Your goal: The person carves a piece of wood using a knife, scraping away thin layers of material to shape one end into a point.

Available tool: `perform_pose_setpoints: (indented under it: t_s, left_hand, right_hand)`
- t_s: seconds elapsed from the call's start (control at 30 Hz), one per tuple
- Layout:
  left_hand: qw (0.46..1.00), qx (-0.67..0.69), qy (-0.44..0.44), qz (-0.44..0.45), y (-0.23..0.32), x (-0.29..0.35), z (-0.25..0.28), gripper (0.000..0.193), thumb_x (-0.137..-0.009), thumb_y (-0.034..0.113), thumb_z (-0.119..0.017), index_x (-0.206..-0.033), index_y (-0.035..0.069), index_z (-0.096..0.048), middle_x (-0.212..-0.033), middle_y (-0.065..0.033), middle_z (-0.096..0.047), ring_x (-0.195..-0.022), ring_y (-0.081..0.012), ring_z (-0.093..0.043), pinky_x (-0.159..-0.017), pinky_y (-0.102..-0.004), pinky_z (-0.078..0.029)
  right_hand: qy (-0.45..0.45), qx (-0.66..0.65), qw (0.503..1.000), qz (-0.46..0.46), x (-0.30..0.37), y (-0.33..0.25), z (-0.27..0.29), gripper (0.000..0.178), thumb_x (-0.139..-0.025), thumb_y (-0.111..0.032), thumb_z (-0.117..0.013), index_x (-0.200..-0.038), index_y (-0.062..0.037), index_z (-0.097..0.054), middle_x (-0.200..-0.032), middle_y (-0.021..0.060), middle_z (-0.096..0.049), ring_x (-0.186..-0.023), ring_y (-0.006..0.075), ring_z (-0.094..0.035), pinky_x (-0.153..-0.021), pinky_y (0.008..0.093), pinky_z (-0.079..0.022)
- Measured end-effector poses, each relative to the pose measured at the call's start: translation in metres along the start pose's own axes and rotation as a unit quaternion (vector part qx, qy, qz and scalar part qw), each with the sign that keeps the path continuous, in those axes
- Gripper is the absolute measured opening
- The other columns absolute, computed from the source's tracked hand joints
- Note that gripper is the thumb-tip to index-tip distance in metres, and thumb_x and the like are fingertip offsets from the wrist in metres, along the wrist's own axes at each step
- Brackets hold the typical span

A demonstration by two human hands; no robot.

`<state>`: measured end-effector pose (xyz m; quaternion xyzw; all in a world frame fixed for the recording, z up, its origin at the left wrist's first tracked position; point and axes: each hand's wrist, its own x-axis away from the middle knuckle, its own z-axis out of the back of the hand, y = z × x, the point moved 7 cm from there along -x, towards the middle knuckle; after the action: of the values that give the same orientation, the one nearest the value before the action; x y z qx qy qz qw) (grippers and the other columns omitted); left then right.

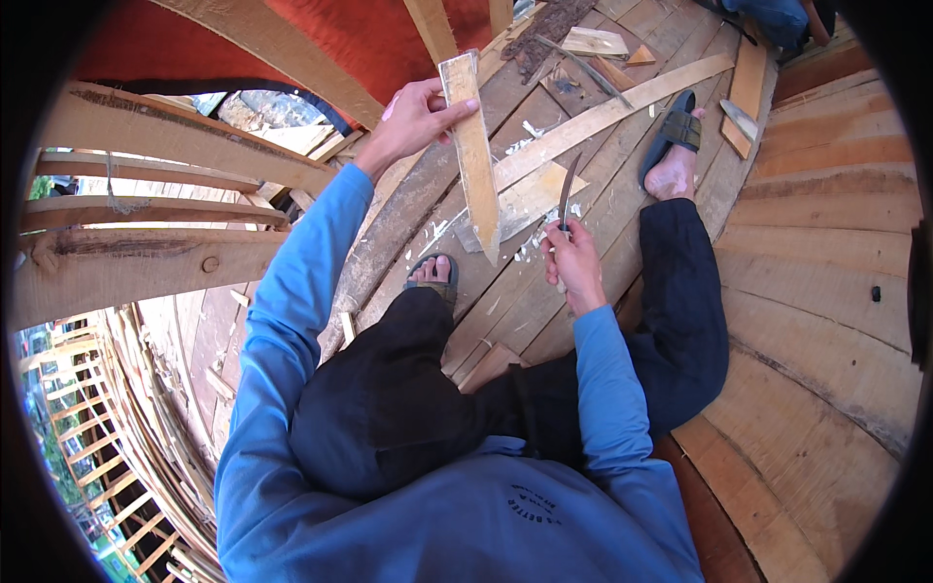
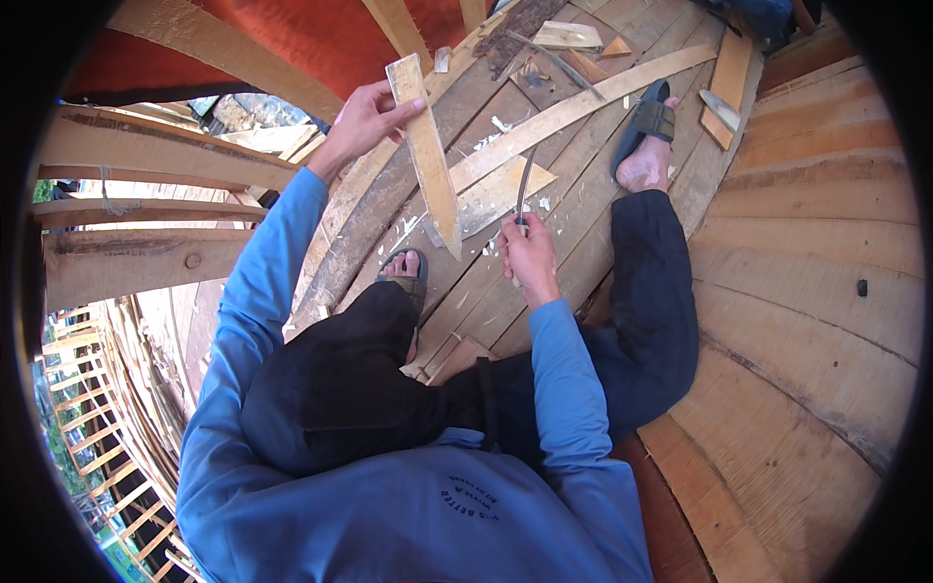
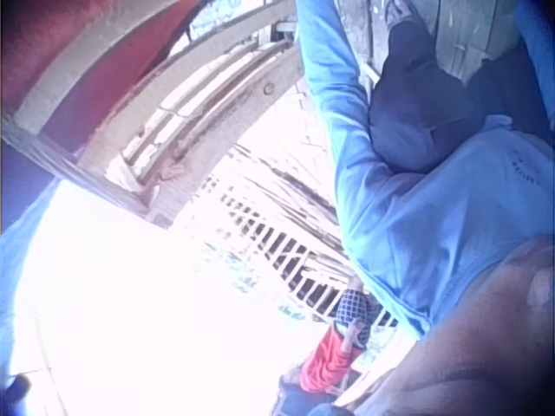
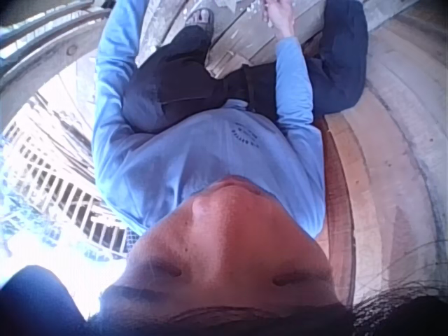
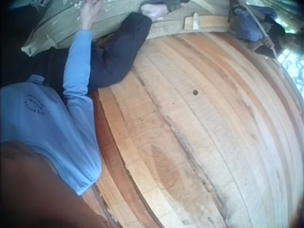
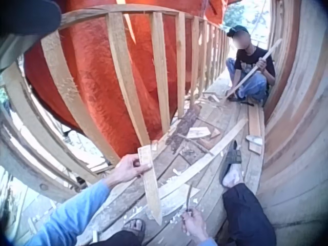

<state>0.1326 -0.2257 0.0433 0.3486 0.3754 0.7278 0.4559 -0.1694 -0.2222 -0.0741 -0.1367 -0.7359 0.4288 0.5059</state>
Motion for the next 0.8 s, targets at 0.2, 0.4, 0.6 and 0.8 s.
perform_pose_setpoints:
  t_s: [0.2, 0.4, 0.6, 0.8]
  left_hand:
    - [0.994, 0.009, 0.050, -0.096, 0.023, 0.053, 0.002, 0.026, -0.095, 0.018, -0.076, -0.113, 0.001, -0.070, -0.098, -0.0072, -0.077, -0.087, -0.0134, -0.073, -0.074, -0.0288, -0.060]
    - [0.986, -0.071, 0.078, -0.126, 0.024, 0.116, -0.009, 0.022, -0.090, 0.009, -0.077, -0.109, 0.001, -0.071, -0.098, -0.0097, -0.077, -0.089, -0.0170, -0.075, -0.081, -0.0286, -0.059]
    - [0.989, -0.078, 0.039, -0.118, 0.030, 0.154, -0.029, 0.020, -0.087, -0.001, -0.077, -0.106, 0.000, -0.072, -0.107, -0.0144, -0.077, -0.098, -0.0224, -0.077, -0.086, -0.0311, -0.061]
    - [0.959, -0.184, 0.038, -0.211, 0.042, 0.176, -0.039, 0.027, -0.079, 0.003, -0.081, -0.105, 0.003, -0.074, -0.106, -0.0155, -0.076, -0.091, -0.0295, -0.076, -0.077, -0.0337, -0.060]
  right_hand:
    - [-0.029, 0.068, 0.997, -0.007, 0.009, -0.007, -0.005, 0.026, -0.108, -0.033, -0.049, -0.107, -0.0096, -0.060, -0.073, -0.0015, -0.053, -0.048, 0.0055, -0.042, -0.038, 0.0250, -0.034]
    - [-0.036, 0.278, 0.956, 0.088, 0.021, -0.021, -0.016, 0.041, -0.107, -0.035, -0.049, -0.102, 0.0017, -0.067, -0.082, 0.0181, -0.068, -0.071, 0.0348, -0.067, -0.068, 0.0457, -0.052]
    - [-0.041, 0.392, 0.909, 0.133, 0.055, -0.032, -0.040, 0.037, -0.107, -0.029, -0.047, -0.103, 0.0052, -0.061, -0.086, 0.0309, -0.067, -0.087, 0.0516, -0.065, -0.079, 0.0570, -0.049]
    - [-0.038, 0.449, 0.881, 0.145, 0.080, -0.034, -0.049, 0.035, -0.107, -0.025, -0.047, -0.098, 0.0070, -0.057, -0.080, 0.0334, -0.064, -0.084, 0.0524, -0.065, -0.078, 0.0592, -0.049]
